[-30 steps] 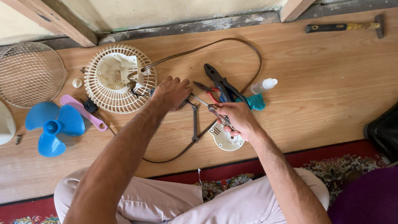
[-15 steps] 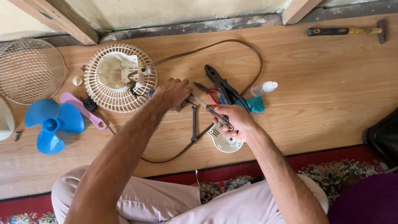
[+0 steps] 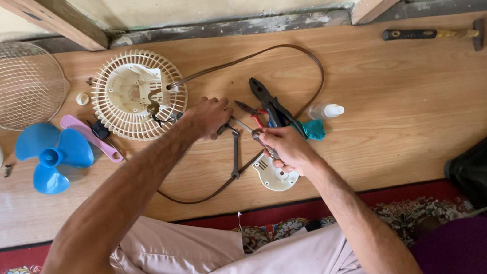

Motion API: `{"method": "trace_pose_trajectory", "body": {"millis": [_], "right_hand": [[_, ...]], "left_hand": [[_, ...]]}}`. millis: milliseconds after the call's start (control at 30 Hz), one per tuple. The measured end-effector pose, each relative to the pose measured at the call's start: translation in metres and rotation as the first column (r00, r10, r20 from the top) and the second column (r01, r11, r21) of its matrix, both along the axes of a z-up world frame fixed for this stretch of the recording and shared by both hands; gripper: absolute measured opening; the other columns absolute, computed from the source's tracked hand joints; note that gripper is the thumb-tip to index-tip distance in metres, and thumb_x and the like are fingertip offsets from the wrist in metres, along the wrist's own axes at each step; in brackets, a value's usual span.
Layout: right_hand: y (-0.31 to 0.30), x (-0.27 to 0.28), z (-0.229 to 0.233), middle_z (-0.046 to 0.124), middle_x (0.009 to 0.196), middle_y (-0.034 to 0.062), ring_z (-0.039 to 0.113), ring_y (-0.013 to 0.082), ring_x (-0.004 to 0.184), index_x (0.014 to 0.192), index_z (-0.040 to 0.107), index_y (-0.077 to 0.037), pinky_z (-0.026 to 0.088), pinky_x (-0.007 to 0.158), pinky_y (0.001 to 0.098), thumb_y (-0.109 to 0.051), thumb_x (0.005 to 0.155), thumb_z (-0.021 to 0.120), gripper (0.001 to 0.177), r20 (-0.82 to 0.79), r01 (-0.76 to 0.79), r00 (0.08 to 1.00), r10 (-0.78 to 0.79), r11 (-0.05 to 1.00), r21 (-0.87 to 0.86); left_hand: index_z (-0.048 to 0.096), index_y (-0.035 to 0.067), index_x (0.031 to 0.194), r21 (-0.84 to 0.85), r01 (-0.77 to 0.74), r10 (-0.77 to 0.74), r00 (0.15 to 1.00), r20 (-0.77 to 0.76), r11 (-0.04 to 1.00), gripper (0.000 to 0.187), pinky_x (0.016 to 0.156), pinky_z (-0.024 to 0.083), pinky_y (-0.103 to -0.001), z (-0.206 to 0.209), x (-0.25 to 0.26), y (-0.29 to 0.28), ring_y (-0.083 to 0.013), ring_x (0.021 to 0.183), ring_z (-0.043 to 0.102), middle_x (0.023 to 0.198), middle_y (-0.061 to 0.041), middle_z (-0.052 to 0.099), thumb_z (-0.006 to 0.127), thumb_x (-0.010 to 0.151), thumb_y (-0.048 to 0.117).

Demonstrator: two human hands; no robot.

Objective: The person is repairing a small electric fan. They use pliers and a screwdriver to adjust and tighten components within the fan's motor housing while sitting on the floor.

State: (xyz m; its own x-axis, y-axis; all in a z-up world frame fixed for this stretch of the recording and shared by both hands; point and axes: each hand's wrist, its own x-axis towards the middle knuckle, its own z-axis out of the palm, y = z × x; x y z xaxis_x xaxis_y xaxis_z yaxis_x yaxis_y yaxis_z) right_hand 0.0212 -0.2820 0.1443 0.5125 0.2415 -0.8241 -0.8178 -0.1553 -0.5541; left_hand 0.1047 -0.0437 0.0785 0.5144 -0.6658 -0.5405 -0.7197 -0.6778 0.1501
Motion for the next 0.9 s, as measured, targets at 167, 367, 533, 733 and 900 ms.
{"method": "trace_pose_trajectory", "body": {"millis": [167, 367, 533, 733, 900], "right_hand": [[0.001, 0.005, 0.002, 0.056, 0.068, 0.0046, 0.040, 0.0074, 0.037, 0.133, 0.067, -0.019, 0.023, 0.028, 0.0240, -0.029, 0.100, 0.061, 0.035, 0.073, -0.102, 0.991, 0.109, 0.990, -0.098], [-0.013, 0.034, 0.009, 0.058, 0.070, 0.0015, 0.042, 0.0062, 0.039, 0.132, 0.071, -0.014, 0.020, 0.030, 0.0226, -0.029, 0.100, 0.062, 0.036, -0.070, -0.133, 0.989, 0.128, 0.988, -0.078], [-0.008, 0.030, 0.011, 0.055, 0.066, 0.0014, 0.042, 0.0073, 0.037, 0.132, 0.070, -0.016, 0.020, 0.028, 0.0250, -0.029, 0.099, 0.063, 0.037, 0.004, -0.161, 0.987, 0.162, 0.980, -0.116], [-0.009, 0.026, 0.002, 0.053, 0.059, 0.0006, 0.040, 0.0075, 0.034, 0.132, 0.071, -0.011, 0.024, 0.027, 0.0270, -0.028, 0.099, 0.064, 0.038, 0.090, -0.175, 0.978, 0.187, 0.977, -0.120], [-0.015, 0.037, -0.005, 0.055, 0.060, 0.0019, 0.039, 0.0072, 0.034, 0.132, 0.070, -0.008, 0.025, 0.027, 0.0274, -0.025, 0.099, 0.064, 0.038, 0.099, -0.232, 0.964, 0.245, 0.965, -0.123]], "left_hand": [[0.056, 0.003, 0.131, -0.006, 0.020, -0.020, 1.000, -0.001, 1.000, 0.076, 0.100, 0.052, -0.046, -0.003, 0.002, 0.001, -0.0311, 0.118, 0.062, 0.126, -0.014, 0.056, 0.094, 0.072, 0.031], [0.055, 0.005, 0.132, 0.001, 0.072, -0.072, 0.997, 0.005, 0.997, 0.077, 0.099, 0.053, -0.047, -0.011, 0.001, 0.002, -0.0311, 0.118, 0.062, 0.127, -0.014, 0.056, 0.094, 0.071, 0.033], [0.055, 0.006, 0.132, -0.021, 0.091, -0.091, 0.996, 0.016, 0.996, 0.080, 0.097, 0.054, -0.048, -0.017, 0.005, 0.004, -0.0316, 0.115, 0.063, 0.128, -0.015, 0.055, 0.095, 0.069, 0.036], [0.055, 0.005, 0.131, -0.019, 0.091, -0.091, 0.996, -0.006, 0.996, 0.081, 0.096, 0.055, -0.048, -0.016, 0.007, 0.004, -0.0316, 0.114, 0.064, 0.125, -0.014, 0.056, 0.095, 0.069, 0.037], [0.054, 0.004, 0.132, -0.018, 0.093, -0.093, 0.996, 0.001, 0.996, 0.083, 0.095, 0.056, -0.048, -0.017, 0.008, 0.005, -0.0318, 0.111, 0.065, 0.124, -0.016, 0.057, 0.095, 0.069, 0.040]]}}
